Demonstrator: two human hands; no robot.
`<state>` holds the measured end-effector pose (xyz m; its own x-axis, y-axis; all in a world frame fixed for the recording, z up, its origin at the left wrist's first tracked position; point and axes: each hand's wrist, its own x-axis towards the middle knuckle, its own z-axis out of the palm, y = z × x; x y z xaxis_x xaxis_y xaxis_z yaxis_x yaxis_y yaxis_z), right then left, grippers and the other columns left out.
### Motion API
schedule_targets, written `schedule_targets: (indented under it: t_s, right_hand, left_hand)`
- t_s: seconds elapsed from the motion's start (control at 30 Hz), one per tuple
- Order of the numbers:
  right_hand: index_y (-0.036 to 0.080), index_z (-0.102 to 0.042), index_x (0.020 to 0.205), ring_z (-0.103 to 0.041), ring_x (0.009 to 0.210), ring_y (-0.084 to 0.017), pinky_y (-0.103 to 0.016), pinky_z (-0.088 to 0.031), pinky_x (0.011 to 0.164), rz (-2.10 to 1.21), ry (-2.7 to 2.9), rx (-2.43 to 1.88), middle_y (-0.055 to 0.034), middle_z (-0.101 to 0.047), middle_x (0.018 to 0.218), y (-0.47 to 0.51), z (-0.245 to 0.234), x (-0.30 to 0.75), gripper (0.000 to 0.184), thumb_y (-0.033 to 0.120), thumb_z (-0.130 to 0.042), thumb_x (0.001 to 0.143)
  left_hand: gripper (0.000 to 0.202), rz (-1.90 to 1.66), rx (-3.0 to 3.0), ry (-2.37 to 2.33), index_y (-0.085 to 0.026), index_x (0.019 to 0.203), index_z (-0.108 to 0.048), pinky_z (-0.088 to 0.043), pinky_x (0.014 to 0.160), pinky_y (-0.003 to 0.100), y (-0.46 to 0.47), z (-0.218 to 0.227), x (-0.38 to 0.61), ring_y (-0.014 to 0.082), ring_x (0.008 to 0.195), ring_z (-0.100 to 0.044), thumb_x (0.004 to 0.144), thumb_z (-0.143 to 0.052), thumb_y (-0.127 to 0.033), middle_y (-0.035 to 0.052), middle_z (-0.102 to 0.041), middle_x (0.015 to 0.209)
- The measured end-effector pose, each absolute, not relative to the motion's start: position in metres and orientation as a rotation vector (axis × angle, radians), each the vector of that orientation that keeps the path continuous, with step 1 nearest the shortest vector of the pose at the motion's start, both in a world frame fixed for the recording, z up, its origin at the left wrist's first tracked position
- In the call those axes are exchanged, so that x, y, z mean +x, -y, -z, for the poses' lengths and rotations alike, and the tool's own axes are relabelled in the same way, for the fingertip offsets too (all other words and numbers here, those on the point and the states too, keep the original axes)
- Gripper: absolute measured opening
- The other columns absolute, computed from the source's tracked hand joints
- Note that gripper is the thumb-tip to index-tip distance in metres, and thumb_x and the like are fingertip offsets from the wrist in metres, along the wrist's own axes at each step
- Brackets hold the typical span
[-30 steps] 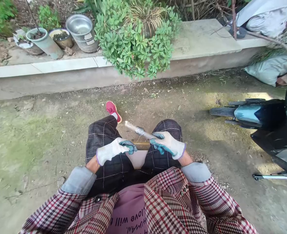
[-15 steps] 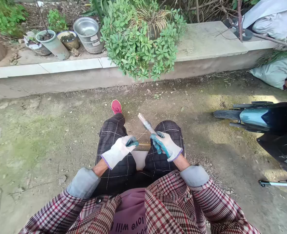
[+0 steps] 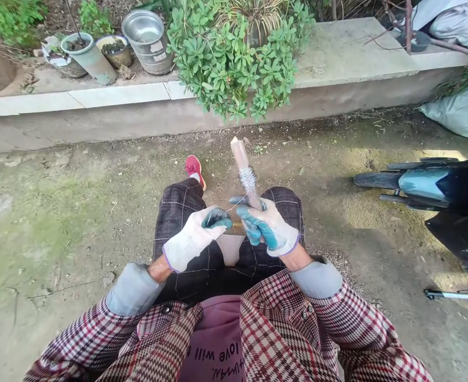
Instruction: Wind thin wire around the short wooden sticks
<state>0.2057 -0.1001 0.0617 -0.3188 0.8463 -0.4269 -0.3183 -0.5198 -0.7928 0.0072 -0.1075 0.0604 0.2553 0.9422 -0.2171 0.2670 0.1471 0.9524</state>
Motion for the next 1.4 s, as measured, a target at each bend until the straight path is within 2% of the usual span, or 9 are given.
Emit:
schedule_targets:
  t_s: [0.1,0.17,0.27,0.37,0.53,0.8,0.97,1.2,1.4]
  right_hand:
    - [0.020,-0.066,0.089,-0.033,0.030,-0.008,-0.020,-0.032,0.026,-1.878,0.790,-1.090,0.0130,-0.041,0.042,0.104,-0.073,0.198,0.034,0.045,-0.085,0.075]
    - [0.021,-0.061,0.077,-0.034,0.029,-0.008,-0.020,-0.031,0.025,-1.853,0.794,-1.117,0.0117,-0.042,0.041,0.106,-0.077,0.195,0.035,0.047,-0.085,0.075]
    - [0.021,-0.065,0.086,-0.033,0.030,-0.008,-0.020,-0.034,0.026,-1.850,0.790,-1.085,0.0121,-0.045,0.044,0.108,-0.080,0.194,0.033,0.045,-0.086,0.076]
    - [0.022,-0.067,0.099,-0.032,0.031,-0.008,-0.020,-0.035,0.026,-1.882,0.801,-1.015,0.0133,-0.044,0.044,0.109,-0.083,0.194,0.038,0.045,-0.086,0.075]
    - [0.021,-0.065,0.083,-0.029,0.028,-0.008,-0.021,-0.029,0.024,-1.897,0.810,-1.007,0.0123,-0.039,0.039,0.111,-0.092,0.189,0.042,0.055,-0.087,0.072]
    - [0.020,-0.065,0.077,-0.033,0.026,-0.008,-0.021,-0.031,0.023,-1.863,0.772,-1.090,0.0110,-0.042,0.038,0.109,-0.090,0.189,0.036,0.048,-0.088,0.071]
    - [0.023,-0.053,0.060,-0.036,0.027,-0.008,-0.021,-0.034,0.024,-1.872,0.817,-1.096,0.0083,-0.041,0.038,0.108,-0.088,0.191,0.042,0.046,-0.083,0.076]
    - [0.022,-0.055,0.064,-0.036,0.028,-0.008,-0.021,-0.034,0.024,-1.880,0.794,-1.145,0.0091,-0.044,0.041,0.111,-0.088,0.191,0.042,0.048,-0.086,0.076]
    - [0.023,-0.050,0.063,-0.035,0.029,-0.008,-0.021,-0.033,0.024,-1.892,0.786,-1.188,0.0092,-0.042,0.041,0.112,-0.096,0.188,0.045,0.049,-0.084,0.076]
  left_hand:
    - [0.021,-0.798,1.404,-1.265,-0.018,0.075,-0.062,-0.048,0.069,0.025,0.113,-0.070,0.007,0.0133,0.070,-0.057,0.083,-0.068,-0.036,-0.0012,-0.065,0.073]
    - [0.018,-0.849,1.433,-1.282,-0.018,0.083,-0.067,-0.052,0.075,0.026,0.116,-0.076,0.006,0.0146,0.076,-0.063,0.086,-0.068,-0.036,0.0004,-0.071,0.081]
    - [0.019,-0.875,1.457,-1.268,-0.017,0.095,-0.072,-0.055,0.084,0.026,0.119,-0.082,0.003,0.0166,0.086,-0.069,0.090,-0.066,-0.034,0.0028,-0.078,0.094]
    - [0.019,-0.858,1.489,-1.236,-0.017,0.097,-0.075,-0.056,0.084,0.026,0.120,-0.085,0.002,0.0167,0.086,-0.071,0.093,-0.064,-0.032,0.0026,-0.078,0.093]
    - [0.018,-0.807,1.504,-1.225,-0.018,0.095,-0.075,-0.056,0.076,0.026,0.125,-0.093,0.003,0.0163,0.077,-0.069,0.091,-0.068,-0.034,0.0015,-0.076,0.084]
    - [0.020,-0.755,1.659,-1.263,-0.020,0.104,-0.076,-0.056,0.079,0.026,0.128,-0.099,-0.002,0.0180,0.084,-0.073,0.097,-0.064,-0.035,0.0036,-0.079,0.093]
    - [0.031,-0.640,2.114,-1.291,-0.021,0.117,-0.075,-0.054,0.075,0.027,0.123,-0.087,-0.011,0.0178,0.079,-0.073,0.103,-0.057,-0.042,0.0059,-0.079,0.091]
    - [0.041,-0.635,2.447,-1.156,-0.016,0.119,-0.072,-0.053,0.073,0.030,0.121,-0.084,-0.015,0.0188,0.076,-0.069,0.111,-0.039,-0.038,0.0080,-0.076,0.087]
    - [0.030,-0.600,2.110,-1.174,-0.020,0.109,-0.074,-0.054,0.076,0.027,0.125,-0.095,-0.010,0.0168,0.078,-0.067,0.106,-0.049,-0.036,0.0048,-0.074,0.087]
